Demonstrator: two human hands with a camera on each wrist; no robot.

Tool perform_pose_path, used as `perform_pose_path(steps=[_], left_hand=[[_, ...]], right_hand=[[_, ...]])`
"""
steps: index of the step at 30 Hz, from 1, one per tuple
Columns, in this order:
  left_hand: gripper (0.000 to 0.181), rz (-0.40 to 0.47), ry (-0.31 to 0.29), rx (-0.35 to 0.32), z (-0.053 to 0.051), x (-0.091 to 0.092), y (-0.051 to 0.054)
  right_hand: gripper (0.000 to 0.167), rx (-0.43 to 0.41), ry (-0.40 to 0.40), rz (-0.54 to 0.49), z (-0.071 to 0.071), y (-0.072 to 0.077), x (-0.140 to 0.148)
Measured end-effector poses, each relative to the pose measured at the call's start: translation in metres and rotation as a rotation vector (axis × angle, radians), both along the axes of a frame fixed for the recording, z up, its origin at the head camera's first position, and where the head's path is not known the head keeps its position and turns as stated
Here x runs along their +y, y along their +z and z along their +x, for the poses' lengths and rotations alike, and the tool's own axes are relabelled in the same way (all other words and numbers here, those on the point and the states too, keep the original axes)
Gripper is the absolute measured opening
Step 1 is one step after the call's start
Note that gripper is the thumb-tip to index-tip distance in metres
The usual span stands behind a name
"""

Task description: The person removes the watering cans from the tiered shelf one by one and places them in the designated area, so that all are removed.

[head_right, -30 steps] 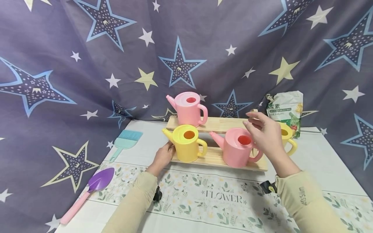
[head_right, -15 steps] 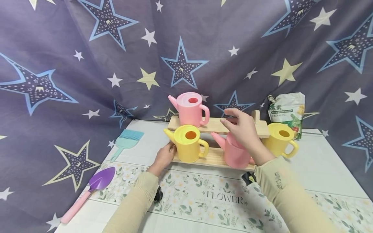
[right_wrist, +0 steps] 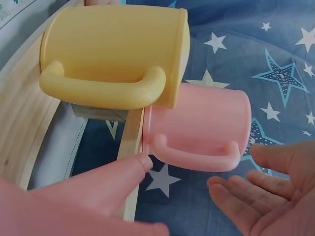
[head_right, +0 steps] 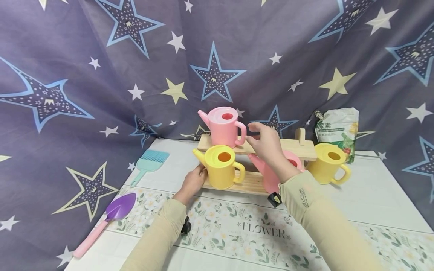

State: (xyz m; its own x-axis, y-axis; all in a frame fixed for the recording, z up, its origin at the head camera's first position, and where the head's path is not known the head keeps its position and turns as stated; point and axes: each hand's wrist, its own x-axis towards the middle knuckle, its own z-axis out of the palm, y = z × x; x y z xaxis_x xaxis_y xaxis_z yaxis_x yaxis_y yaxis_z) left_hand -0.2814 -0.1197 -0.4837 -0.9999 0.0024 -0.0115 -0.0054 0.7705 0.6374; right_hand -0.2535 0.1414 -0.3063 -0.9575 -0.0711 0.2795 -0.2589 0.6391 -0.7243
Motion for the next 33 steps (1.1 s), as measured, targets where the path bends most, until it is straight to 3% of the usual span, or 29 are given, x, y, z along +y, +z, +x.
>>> perform_pose_path(steps=[14, 21, 27, 33], left_hand=[[0.040, -0.009, 0.002, 0.016, 0.000, 0.000, 0.001], [0.040, -0.025, 0.010, 0.011, 0.000, 0.000, -0.002], [0.041, -0.017, 0.016, 0.017, 0.000, 0.001, -0.003], [0.041, -0.013, 0.008, 0.013, 0.000, 0.000, -0.002]], right_hand=[[0.038, 0.052, -0.053, 0.052, -0.020, -0.005, -0.017], [0.037, 0.045, -0.107, 0.096, -0.024, -0.011, -0.024], [0.027, 0.096, -0.152, 0.165, -0.028, -0.017, -0.027], [0.022, 0.116, -0.150, 0.130, -0.030, -0.024, -0.027]])
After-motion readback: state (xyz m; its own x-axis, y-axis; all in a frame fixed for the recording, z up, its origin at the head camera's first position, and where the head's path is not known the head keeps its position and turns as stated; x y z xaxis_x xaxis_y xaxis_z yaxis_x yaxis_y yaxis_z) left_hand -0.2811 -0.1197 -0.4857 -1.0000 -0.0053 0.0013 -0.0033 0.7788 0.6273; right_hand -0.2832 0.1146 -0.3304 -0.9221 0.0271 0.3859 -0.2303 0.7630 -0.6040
